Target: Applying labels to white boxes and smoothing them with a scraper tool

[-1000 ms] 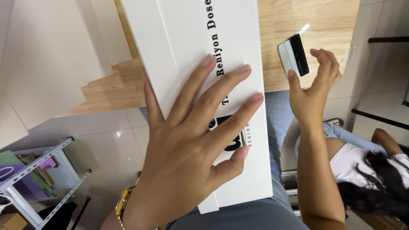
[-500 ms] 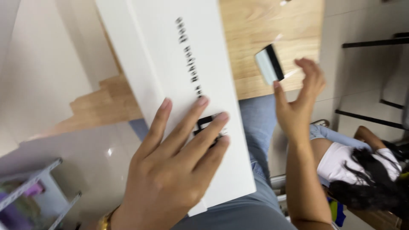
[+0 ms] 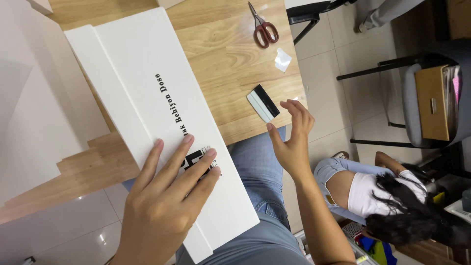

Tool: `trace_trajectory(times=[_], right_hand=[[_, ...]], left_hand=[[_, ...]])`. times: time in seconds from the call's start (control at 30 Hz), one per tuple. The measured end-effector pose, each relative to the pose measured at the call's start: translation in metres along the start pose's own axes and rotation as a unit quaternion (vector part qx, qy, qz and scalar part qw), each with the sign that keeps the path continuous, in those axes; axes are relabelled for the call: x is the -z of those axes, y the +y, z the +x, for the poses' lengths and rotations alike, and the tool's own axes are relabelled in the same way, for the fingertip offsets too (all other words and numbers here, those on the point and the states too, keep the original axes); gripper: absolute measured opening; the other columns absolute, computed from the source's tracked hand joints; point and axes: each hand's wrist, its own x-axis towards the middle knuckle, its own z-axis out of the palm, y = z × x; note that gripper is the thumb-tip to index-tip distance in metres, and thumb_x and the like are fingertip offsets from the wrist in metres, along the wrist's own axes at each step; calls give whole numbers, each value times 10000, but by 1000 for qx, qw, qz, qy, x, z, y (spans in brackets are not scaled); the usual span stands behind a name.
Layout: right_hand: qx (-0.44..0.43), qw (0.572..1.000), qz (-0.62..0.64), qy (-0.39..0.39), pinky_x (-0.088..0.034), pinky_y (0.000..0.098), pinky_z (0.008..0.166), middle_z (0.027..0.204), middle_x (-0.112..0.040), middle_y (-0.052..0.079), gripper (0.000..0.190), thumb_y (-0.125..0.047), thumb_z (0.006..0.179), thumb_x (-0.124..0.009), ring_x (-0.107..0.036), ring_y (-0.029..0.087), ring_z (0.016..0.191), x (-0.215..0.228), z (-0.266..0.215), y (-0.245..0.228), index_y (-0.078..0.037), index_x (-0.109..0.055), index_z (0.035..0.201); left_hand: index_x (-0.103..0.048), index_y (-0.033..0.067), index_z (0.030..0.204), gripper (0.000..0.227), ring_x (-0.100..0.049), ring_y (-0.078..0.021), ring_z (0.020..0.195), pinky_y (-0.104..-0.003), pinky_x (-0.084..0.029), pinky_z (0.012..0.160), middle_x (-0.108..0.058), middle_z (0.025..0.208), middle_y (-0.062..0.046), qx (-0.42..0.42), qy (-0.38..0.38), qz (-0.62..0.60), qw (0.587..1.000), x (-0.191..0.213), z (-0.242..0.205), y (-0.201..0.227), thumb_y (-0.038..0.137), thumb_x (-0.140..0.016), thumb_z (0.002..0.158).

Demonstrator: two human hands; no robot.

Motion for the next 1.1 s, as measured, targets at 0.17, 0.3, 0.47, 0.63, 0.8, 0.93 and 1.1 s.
trace_trajectory(times=[0.17, 0.3, 0.47, 0.63, 0.8, 0.93, 1.1], right_hand=[[22, 1000, -3, 9, -291, 465, 1171, 1469, -461, 106, 435, -264, 1006, -632, -351, 304, 1399, 3, -2, -9, -138, -500, 1401], [20, 1000, 3, 1, -287, 464, 1177, 1473, -468, 99, 433, -260, 997, -632, -360, 301, 1396, 5, -6, -18, -157, -502, 1397], [25, 1000, -2, 7, -286, 462, 1183, 1472, -466, 97, 439, -273, 996, -639, -362, 298, 1398, 9, -6, -23, -150, -503, 1394], [35, 999, -8, 7, -277, 459, 1186, 1474, -473, 102, 436, -247, 992, -643, -371, 298, 1407, 10, -6, -23, -147, -505, 1393], [32, 999, -2, 4, -280, 461, 1188, 1474, -472, 98, 429, -225, 989, -642, -370, 297, 1406, 15, -7, -34, -157, -505, 1390], [102, 995, 6, 10, -313, 446, 1216, 1411, -542, 122, 427, -182, 998, -670, -437, 315, 1413, 22, -11, -43, -71, -511, 1378], [135, 981, 133, -39, -495, 404, 1086, 1319, -574, 157, 373, -94, 1010, -618, -583, 284, 1266, 32, -26, -78, -30, -477, 1349]], left_hand=[[-744, 97, 962, 89, -676, -392, 1208, -610, -496, 1040, -750, 1213, -71, -20, 17, 8, 1000, -2, -1, -1, 25, -697, 983], [-743, 104, 972, 102, -680, -382, 1205, -601, -500, 1044, -752, 1211, -59, -19, 21, 26, 999, -1, -4, 0, 25, -682, 992], [-746, 100, 1008, 86, -651, -397, 1238, -628, -486, 1058, -731, 1255, -78, -21, 11, 10, 1000, -3, -8, -3, 46, -681, 991], [-738, 73, 986, 131, -631, -413, 1258, -647, -454, 1085, -728, 1260, -91, 0, 4, -9, 1000, -4, -8, 1, 15, -621, 995], [-731, 54, 1024, 147, -626, -429, 1261, -656, -451, 1085, -725, 1264, -104, -23, -8, 12, 1000, -4, -8, 2, 4, -595, 1000], [-725, 54, 976, 107, -659, -429, 1217, -658, -459, 1065, -730, 1244, -104, -15, 14, 14, 1000, 0, -4, 7, 40, -627, 1017], [-712, 45, 951, 69, -689, -394, 1185, -622, -493, 1059, -747, 1154, -114, 15, 50, 3, 999, -1, -7, 7, 10, -710, 1010]])
